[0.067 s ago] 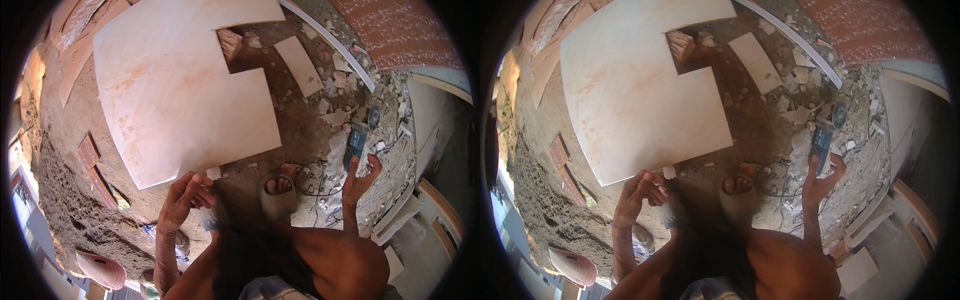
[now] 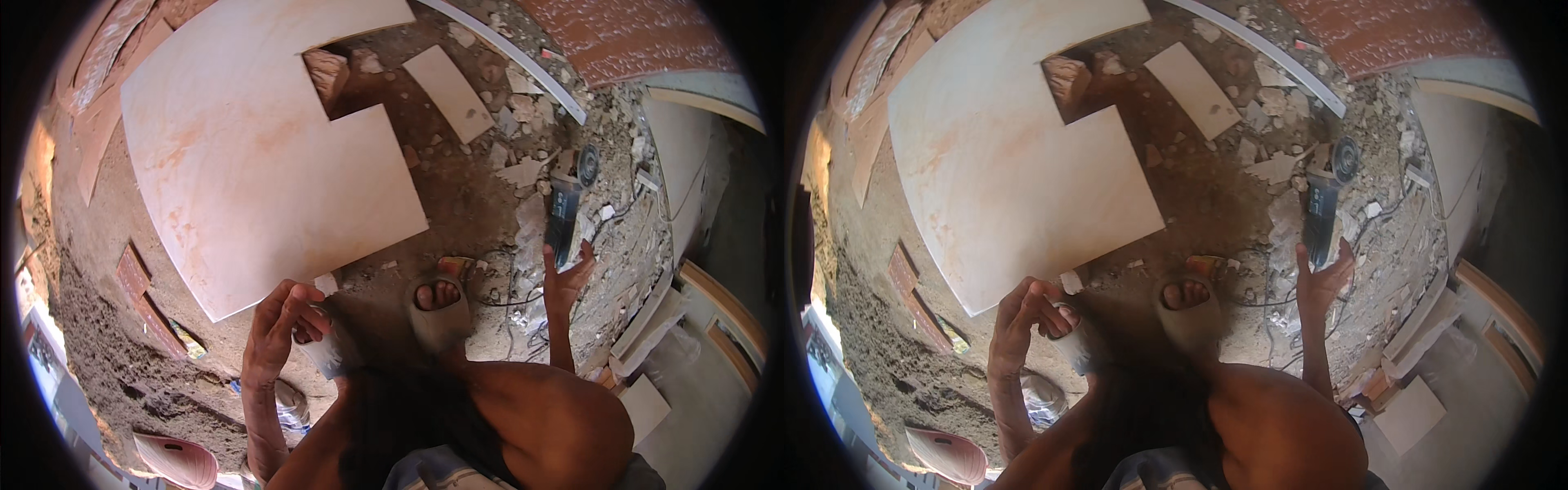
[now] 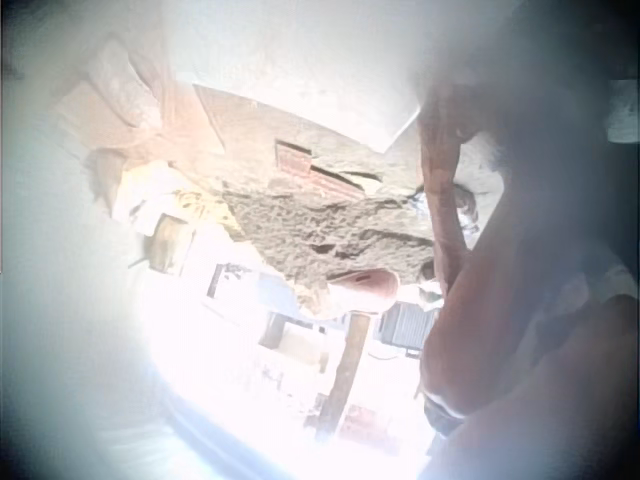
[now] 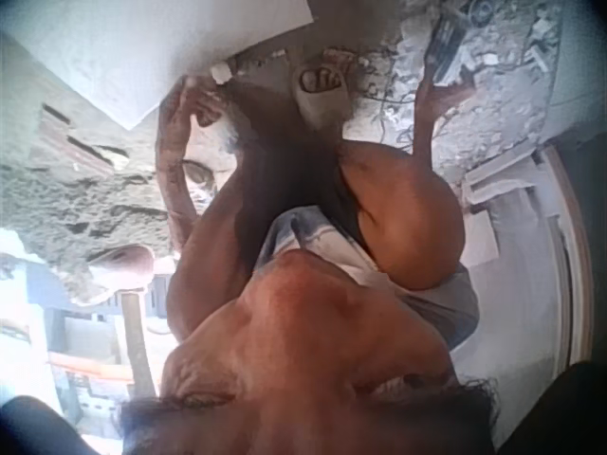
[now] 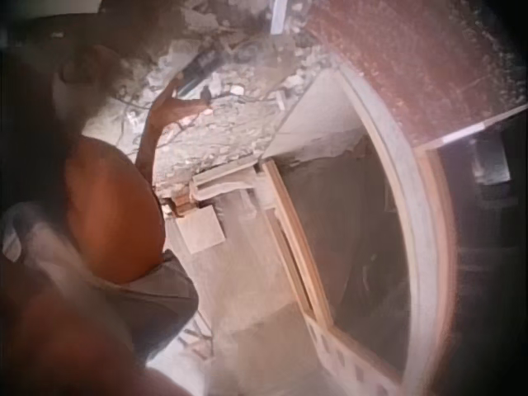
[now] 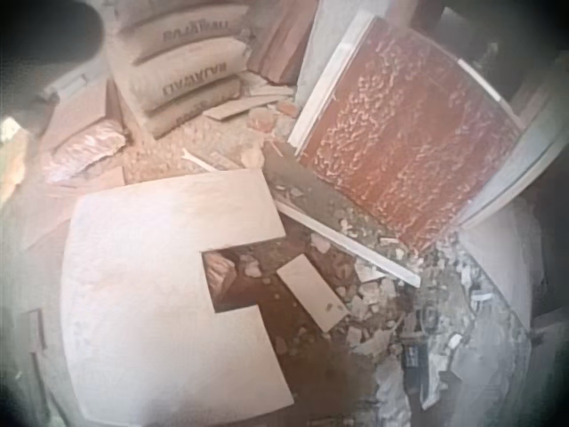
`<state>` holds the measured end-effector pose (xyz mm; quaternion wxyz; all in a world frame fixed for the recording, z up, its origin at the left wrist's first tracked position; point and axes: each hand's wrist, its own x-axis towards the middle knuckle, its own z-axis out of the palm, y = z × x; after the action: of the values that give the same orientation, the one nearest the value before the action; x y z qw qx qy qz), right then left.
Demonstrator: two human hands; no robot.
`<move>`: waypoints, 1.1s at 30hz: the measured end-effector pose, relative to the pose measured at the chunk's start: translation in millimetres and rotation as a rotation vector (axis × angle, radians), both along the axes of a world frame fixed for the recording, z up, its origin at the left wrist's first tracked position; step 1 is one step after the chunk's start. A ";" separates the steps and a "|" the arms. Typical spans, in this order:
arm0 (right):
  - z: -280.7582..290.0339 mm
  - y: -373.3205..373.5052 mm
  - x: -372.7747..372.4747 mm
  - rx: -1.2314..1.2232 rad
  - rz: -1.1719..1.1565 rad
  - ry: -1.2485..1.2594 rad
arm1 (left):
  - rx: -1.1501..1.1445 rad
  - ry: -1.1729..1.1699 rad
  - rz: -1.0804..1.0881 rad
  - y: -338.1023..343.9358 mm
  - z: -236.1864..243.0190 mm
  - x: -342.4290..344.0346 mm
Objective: The person uses an angle grinder to cut a rectangular notch out of a large ceramic tile and then breaks off the cut piece by hand.
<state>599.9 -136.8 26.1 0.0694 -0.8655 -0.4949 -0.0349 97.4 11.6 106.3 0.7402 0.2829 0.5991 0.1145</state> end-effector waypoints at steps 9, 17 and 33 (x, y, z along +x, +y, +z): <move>-46.1 18.1 32.6 0.042 -0.077 0.181 | 0.049 -0.047 -0.181 -5.1 -0.8 84.2; 0.1 34.0 10.7 0.117 -0.256 0.705 | 0.159 -0.080 -0.247 -11.2 5.3 119.7; 128.1 122.2 -166.6 -0.141 0.488 2.802 | 0.265 -0.782 0.148 24.0 75.3 162.6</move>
<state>433.3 -14.6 154.2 0.4555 -0.0803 -0.1534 0.8732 260.0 35.6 181.6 0.8588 0.2672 0.2718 0.3424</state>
